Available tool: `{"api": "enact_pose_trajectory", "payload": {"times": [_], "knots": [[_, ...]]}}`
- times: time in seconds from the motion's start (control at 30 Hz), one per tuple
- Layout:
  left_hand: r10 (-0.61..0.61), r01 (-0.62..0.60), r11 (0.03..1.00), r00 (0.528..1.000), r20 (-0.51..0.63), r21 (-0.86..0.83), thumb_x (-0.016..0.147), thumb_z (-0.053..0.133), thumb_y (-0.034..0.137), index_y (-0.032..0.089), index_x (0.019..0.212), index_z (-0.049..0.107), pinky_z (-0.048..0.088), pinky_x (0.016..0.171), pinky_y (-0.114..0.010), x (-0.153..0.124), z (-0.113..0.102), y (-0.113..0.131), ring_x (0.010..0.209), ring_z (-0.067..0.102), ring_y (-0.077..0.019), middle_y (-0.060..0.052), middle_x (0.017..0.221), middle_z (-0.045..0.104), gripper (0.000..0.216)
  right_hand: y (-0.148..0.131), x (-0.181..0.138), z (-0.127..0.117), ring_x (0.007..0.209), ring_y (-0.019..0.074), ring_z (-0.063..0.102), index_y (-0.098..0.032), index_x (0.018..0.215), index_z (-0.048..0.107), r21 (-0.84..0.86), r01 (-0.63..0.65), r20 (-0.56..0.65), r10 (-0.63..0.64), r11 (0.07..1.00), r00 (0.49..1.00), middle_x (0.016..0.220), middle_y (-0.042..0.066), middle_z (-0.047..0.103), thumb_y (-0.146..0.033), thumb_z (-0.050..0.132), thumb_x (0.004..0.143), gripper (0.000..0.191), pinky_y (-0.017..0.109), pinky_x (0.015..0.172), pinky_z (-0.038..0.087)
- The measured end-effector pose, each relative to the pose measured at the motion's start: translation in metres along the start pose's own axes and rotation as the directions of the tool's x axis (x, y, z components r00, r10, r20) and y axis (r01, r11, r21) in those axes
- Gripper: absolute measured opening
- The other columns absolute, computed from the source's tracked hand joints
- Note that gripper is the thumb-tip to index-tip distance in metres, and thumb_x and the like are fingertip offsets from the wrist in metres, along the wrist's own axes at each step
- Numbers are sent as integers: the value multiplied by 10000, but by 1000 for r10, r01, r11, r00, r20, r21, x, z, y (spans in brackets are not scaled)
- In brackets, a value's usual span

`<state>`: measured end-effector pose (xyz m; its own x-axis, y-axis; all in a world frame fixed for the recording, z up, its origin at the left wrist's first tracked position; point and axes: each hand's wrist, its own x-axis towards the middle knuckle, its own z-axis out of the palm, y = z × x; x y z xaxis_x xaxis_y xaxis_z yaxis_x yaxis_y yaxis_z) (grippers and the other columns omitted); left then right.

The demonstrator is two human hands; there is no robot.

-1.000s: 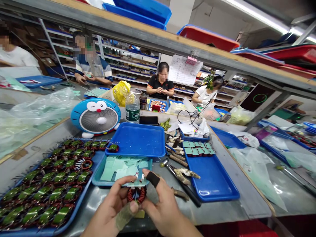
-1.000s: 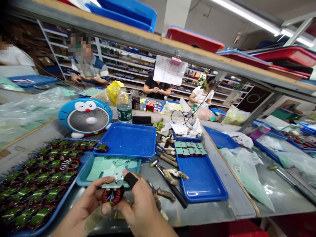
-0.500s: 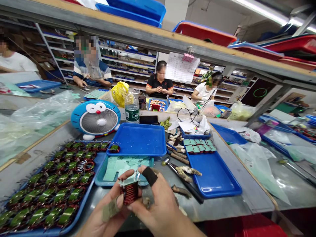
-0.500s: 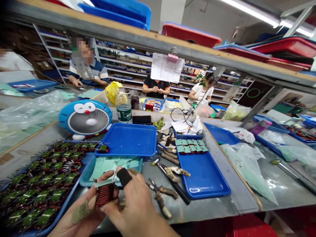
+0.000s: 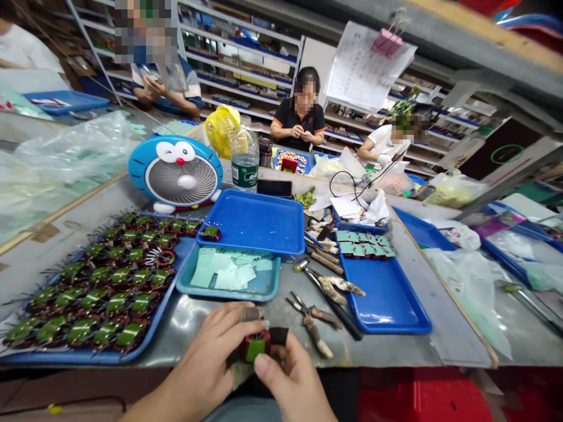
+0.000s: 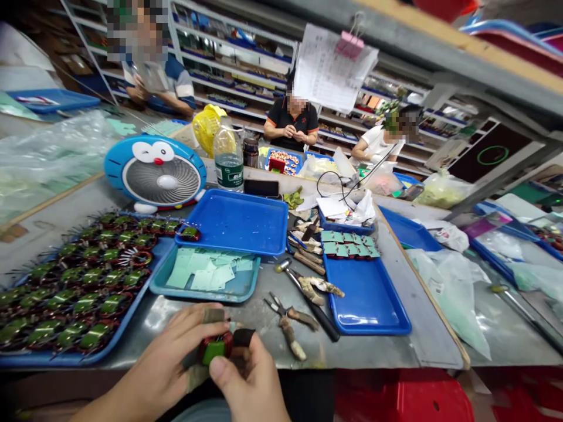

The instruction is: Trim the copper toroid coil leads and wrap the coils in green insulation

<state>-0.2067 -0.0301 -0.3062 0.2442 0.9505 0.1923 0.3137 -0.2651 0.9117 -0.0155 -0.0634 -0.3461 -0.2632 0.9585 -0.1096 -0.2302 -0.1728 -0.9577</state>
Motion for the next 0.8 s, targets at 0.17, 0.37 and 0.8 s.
{"api": "enact_pose_trajectory", "payload": {"times": [0.17, 0.37, 0.8], "knots": [[-68, 55, 997, 962, 263, 57, 839, 827, 400, 303, 1166, 798, 477, 915, -387, 26, 2, -30, 1007, 647, -330, -103, 1057, 754, 342, -1, -10, -34, 1031, 266, 746, -193, 1266, 678, -422, -51, -194, -35, 905, 980, 1157, 132, 763, -509, 648, 986, 423, 359, 900, 613], [-132, 128, 991, 960, 247, 31, 809, 852, 417, 304, 1262, 762, 501, 947, -372, 25, 10, -54, 1062, 681, -325, -104, 1173, 756, 476, 13, -17, -55, 969, 242, 761, -180, 1330, 654, -631, -55, -224, -114, 774, 968, 1115, 122, 776, -439, 644, 993, 425, 325, 875, 627], [-110, 93, 992, 970, 215, 86, 756, 902, 379, 314, 1290, 728, 511, 962, -369, 16, 17, -80, 1117, 688, -347, -98, 1223, 746, 566, -11, 14, -39, 1136, 241, 687, -234, 1337, 641, -785, 189, 17, -283, 590, 959, 1240, 84, 714, -299, 681, 970, 375, 343, 985, 559]]}}
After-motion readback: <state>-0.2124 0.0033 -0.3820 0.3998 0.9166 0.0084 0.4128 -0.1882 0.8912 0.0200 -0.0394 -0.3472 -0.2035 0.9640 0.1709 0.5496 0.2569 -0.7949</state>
